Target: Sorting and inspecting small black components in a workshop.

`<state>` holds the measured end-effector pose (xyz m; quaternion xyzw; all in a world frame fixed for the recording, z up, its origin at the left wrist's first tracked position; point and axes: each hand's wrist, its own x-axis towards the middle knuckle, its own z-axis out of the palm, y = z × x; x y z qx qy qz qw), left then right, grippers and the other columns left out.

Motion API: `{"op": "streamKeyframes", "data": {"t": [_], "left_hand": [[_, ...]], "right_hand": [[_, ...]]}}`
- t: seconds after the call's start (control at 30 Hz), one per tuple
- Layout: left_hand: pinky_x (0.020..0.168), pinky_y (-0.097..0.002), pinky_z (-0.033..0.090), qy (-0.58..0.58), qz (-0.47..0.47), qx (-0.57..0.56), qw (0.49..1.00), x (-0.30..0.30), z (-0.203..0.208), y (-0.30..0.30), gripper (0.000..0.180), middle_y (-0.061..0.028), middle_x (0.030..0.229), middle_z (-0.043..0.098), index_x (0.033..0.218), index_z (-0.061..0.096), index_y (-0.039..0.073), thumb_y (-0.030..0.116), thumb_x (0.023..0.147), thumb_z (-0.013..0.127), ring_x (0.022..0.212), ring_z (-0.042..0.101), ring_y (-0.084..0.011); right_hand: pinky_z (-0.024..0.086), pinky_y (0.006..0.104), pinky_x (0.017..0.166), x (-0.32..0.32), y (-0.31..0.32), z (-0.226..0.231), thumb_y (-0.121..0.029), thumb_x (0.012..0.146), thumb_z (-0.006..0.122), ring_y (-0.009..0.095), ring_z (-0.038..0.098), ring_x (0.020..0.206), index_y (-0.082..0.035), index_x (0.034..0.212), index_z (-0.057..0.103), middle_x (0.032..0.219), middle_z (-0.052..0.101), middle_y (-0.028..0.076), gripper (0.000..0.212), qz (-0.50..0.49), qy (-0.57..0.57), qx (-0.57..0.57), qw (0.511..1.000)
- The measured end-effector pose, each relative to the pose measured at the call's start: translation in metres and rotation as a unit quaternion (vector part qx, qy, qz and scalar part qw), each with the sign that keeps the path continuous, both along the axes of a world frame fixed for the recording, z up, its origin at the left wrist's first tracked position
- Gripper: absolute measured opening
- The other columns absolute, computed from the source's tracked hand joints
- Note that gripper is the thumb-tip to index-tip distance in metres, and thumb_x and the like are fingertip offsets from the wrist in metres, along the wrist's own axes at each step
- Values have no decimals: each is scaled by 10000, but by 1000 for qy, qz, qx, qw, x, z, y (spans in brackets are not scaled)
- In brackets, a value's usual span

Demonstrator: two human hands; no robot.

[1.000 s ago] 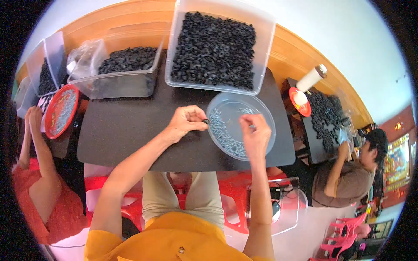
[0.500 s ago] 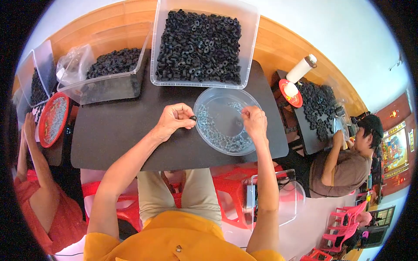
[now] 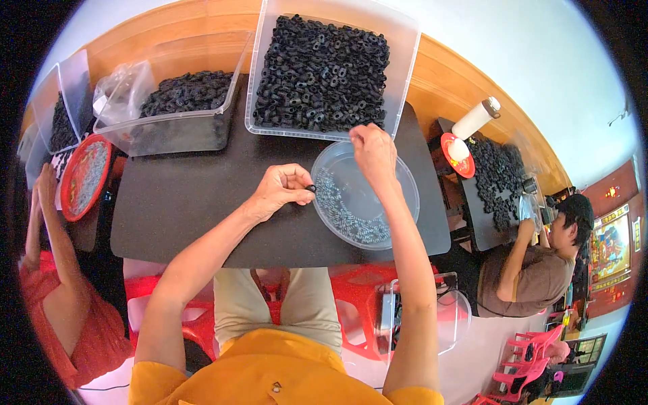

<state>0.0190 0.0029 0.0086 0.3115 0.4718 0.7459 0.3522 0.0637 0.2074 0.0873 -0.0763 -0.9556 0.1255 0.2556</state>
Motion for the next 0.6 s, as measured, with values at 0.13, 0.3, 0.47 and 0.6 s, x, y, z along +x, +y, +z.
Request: {"op": "streamKeyframes", "data": {"t": [0.13, 0.3, 0.47, 0.6], "left_hand": [[592, -205, 486, -8, 0, 1, 1000, -2, -1, 1, 175, -34, 752, 613, 853, 568, 28, 24, 735, 697, 647, 582, -77], [593, -211, 494, 0, 2, -5, 1000, -2, 2, 1, 178, -38, 758, 617, 857, 565, 24, 29, 739, 697, 660, 594, -85], [601, -218, 502, 1, -3, -2, 1000, -4, 0, 0, 178, -41, 758, 618, 859, 563, 20, 27, 740, 696, 665, 599, -90], [607, -228, 509, -13, 1, 15, 1000, -3, -1, 3, 174, -53, 767, 623, 865, 569, 10, 18, 740, 690, 674, 604, -99]], "right_hand": [[475, 415, 718, -34, -6, -2, -84, 765, 560, 330, 594, 806, -83, 802, 665, 868, 598, 135, 111, -17, -6, 9, 1000], [484, 396, 721, -49, -1, -7, -82, 740, 578, 315, 612, 799, -81, 776, 662, 820, 620, 138, 92, -37, -66, 31, 997], [493, 385, 695, -53, 0, -7, -69, 710, 609, 316, 624, 742, -53, 768, 649, 747, 638, 149, 72, -11, -64, -38, 997], [494, 307, 620, -32, -7, 3, -47, 730, 627, 190, 617, 634, -42, 843, 663, 681, 635, 89, 119, -1, -14, -157, 987]]}}
